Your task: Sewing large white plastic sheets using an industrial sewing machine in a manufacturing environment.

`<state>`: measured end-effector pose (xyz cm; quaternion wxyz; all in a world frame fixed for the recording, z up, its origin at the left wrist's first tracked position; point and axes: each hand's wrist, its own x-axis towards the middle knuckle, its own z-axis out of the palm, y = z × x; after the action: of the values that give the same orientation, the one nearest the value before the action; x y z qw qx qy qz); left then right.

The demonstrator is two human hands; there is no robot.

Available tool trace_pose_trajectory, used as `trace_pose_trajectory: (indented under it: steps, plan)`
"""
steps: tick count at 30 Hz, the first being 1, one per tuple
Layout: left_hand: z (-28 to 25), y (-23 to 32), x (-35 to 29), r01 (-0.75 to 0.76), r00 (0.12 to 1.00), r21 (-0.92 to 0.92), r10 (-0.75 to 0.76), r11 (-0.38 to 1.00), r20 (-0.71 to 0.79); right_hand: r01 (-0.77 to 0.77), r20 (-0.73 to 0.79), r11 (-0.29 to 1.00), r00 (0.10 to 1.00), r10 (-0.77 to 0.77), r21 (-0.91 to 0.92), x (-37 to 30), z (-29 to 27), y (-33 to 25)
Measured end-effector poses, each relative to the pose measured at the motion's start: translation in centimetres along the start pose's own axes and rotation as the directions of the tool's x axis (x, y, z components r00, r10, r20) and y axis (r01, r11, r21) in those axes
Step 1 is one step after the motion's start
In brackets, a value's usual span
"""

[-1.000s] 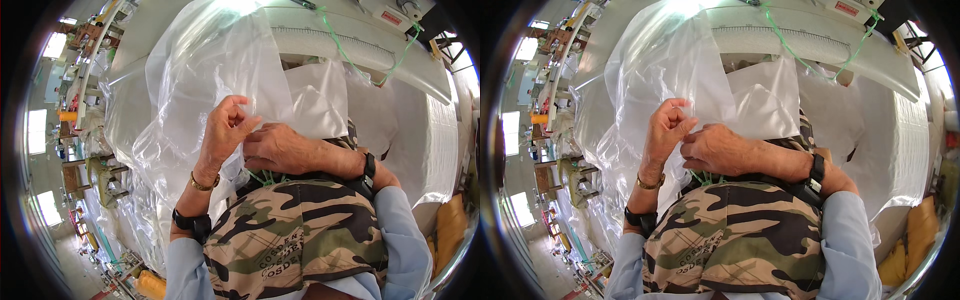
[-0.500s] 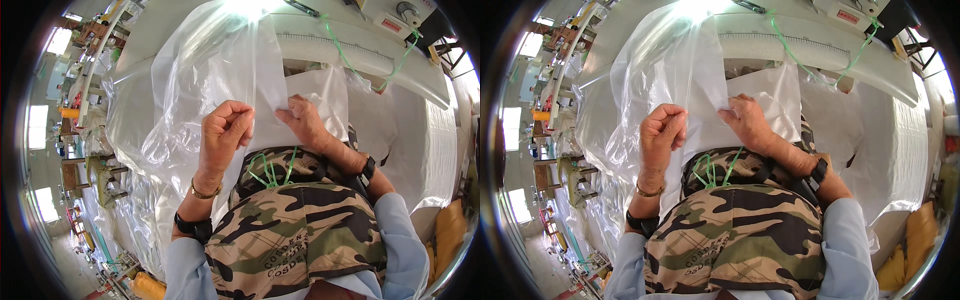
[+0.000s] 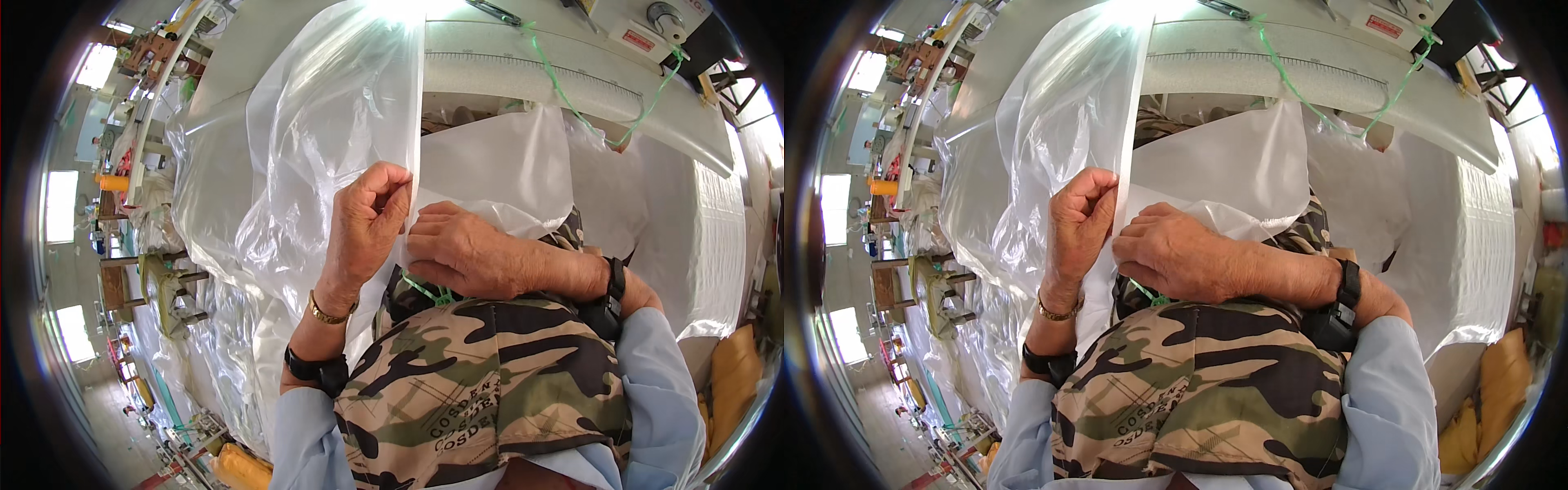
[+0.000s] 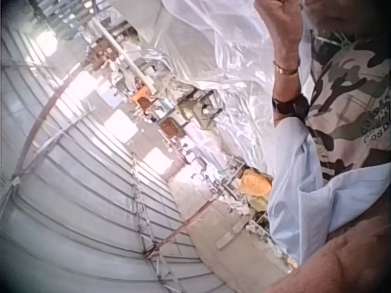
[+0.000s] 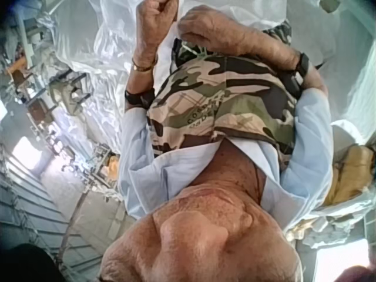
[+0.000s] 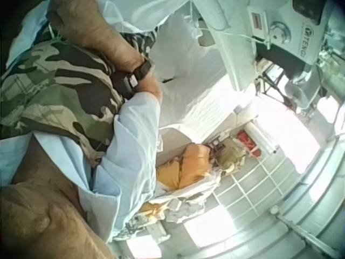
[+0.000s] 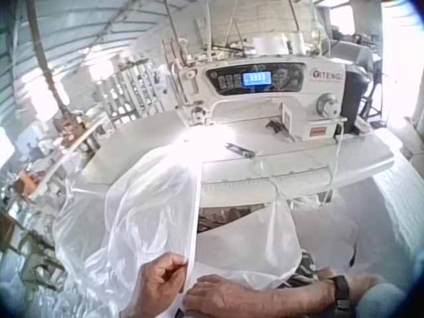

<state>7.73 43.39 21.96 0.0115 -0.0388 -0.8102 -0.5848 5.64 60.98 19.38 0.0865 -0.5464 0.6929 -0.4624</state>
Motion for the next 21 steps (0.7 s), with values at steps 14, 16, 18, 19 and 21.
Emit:
trace_pose_trajectory:
  steps: [14,16,18,19,21]
  plan:
    - [-5.8,0.9,0.0,-0.048,0.992,0.272,0.078,0.961,-0.102,-0.072,0.122,0.942,0.986,0.118,-0.329,2.6,-5.9,-1.1]
    - [-7.0,2.7,1.0,-0.108,0.978,0.334,0.160,0.937,-0.133,-0.308,-0.205,0.945,0.937,0.282,-0.112,3.0,-6.7,2.5]
    - [-8.3,5.4,1.9,-0.123,0.980,0.381,0.173,0.916,-0.099,-0.289,-0.426,0.957,0.870,0.249,-0.030,3.2,-1.1,10.0]
    - [-9.0,6.7,2.2,-0.161,0.974,0.489,0.218,0.857,-0.061,-0.195,-0.496,0.975,0.860,0.116,-0.110,4.9,2.0,13.6]
    - [-9.5,8.8,3.1,-0.220,0.960,0.592,0.280,0.775,-0.011,0.199,-0.503,0.920,0.864,-0.002,0.338,11.9,6.2,12.9]
